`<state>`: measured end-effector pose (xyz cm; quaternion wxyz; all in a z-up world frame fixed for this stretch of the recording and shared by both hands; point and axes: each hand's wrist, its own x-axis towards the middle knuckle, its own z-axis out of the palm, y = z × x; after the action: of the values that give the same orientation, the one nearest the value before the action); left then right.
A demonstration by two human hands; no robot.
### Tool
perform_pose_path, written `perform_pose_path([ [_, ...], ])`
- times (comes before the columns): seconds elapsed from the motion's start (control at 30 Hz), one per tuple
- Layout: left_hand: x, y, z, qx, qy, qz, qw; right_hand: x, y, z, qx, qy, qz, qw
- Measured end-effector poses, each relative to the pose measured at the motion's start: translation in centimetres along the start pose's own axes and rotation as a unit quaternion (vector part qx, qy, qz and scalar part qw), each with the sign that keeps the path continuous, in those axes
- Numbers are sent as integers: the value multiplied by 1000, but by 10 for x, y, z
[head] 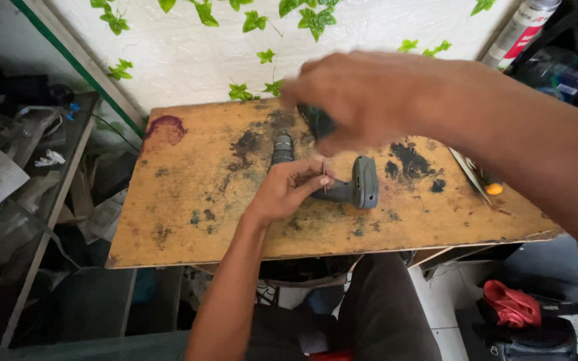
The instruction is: The person uses a screwdriver to remove screws from the casing of a cordless drill placed on a workbench. They systematically unscrew fasteners from the handle and body, then separate the casing halves to expose the internal components.
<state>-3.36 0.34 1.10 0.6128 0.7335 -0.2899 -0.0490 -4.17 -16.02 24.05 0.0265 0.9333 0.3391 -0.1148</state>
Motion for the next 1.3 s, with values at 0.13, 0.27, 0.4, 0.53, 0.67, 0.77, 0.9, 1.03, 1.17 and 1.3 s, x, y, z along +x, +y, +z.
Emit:
perform_pose_path([
  [0.13,2,-9,-1,40,-6,17,999,9,5,9,-167,82,101,977],
  [0.27,-1,0,-1,24,-8,-22,999,6,10,7,-55,41,-57,996],
  [0.4,1,2,-1,13,-14,3,1000,18,29,24,-87,67,-170,979],
  [0.53,-2,-7,4,-1,21,-16,1000,5,2,10,4,26,-38,999],
  [0.67,1,-19,5,35,53,9,998,15,12,24,-94,118,26,988],
  [0.77,-1,-18,5,52,61,-5,997,16,20,31,-23,116,-28,993],
  [0.9,5,-44,5,131,111,3,985,14,25,65,180,137,1,974],
  [1.03,3,-39,10,118,106,16,987,31,30,127,228,312,-55,921],
  [1.17,0,-17,13,145,122,22,982,38,25,155,317,341,-36,884],
  [1.3,-1,11,5,160,59,40,985,27,31,150,304,317,-30,898],
])
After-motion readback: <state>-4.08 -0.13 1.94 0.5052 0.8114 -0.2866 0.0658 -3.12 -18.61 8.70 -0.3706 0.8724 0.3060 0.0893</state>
